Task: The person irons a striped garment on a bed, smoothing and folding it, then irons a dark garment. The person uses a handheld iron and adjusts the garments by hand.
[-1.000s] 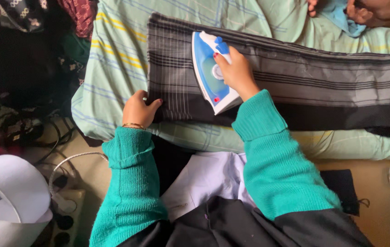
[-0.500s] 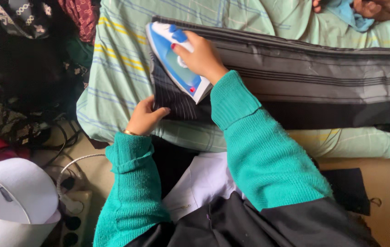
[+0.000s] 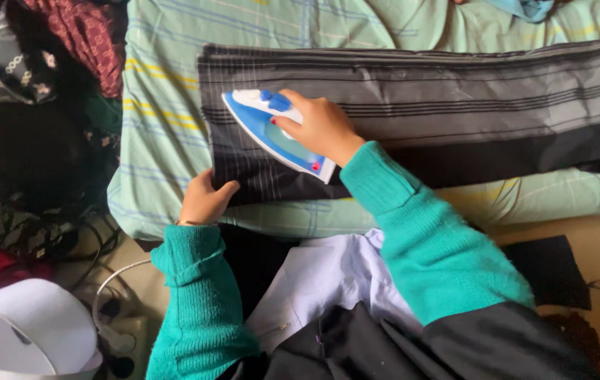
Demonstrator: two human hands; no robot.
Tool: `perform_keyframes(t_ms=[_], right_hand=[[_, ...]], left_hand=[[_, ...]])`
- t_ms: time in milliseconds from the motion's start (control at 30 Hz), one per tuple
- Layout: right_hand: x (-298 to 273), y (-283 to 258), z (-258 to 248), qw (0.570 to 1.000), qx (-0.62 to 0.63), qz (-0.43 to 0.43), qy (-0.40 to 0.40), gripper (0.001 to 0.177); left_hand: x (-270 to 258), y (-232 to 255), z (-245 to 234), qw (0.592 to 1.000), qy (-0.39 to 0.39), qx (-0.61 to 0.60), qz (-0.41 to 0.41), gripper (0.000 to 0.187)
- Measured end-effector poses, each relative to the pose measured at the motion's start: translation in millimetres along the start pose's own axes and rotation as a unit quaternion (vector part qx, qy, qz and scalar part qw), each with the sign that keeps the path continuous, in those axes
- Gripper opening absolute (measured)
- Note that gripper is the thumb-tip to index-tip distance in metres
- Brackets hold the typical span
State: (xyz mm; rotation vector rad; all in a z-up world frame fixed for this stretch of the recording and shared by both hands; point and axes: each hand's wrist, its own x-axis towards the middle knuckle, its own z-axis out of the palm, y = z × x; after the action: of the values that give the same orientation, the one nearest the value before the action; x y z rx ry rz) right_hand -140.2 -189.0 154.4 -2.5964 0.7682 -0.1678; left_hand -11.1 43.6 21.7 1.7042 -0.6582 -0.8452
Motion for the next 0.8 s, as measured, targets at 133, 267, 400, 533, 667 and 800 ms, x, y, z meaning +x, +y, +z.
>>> perform_keyframes(t_ms=[133,267,400,533,667,800], right_hand=[[-19.4,44.7,-22.1,0.999,-0.016,-0.007,0.027,0.055],[-38.5,97.5,-44.0,0.997,-0.039,0.029,0.062,0.055],[-55.9,150.8,-66.4,0.990,-0.037,0.089,0.101,0.053],[-78.9,194.1,-88.4,0.978,-0.018,0.147,0.147,0.048],[-103.4,233.7,-107.2,0.961,-0.041,0.220,0.163,0.043],[-134.1,263.4,-110.1,0.953,-0.008,0.230,0.199,0.039]], left_hand=[[-1.1,3.2,3.5,0.997,0.047,0.032,-0.048,0.048],[-0.8,13.4,8.6,0.992,0.084,0.089,-0.034,0.053],[-2.0,24.0,19.1,0.979,0.128,0.159,-0.013,0.052],[-4.9,28.6,26.9,0.948,0.201,0.232,-0.083,0.056],[2.7,23.7,30.4,0.941,0.225,0.252,-0.028,0.049],[20.8,-1.3,30.6,0.946,0.203,0.248,0.048,0.036]])
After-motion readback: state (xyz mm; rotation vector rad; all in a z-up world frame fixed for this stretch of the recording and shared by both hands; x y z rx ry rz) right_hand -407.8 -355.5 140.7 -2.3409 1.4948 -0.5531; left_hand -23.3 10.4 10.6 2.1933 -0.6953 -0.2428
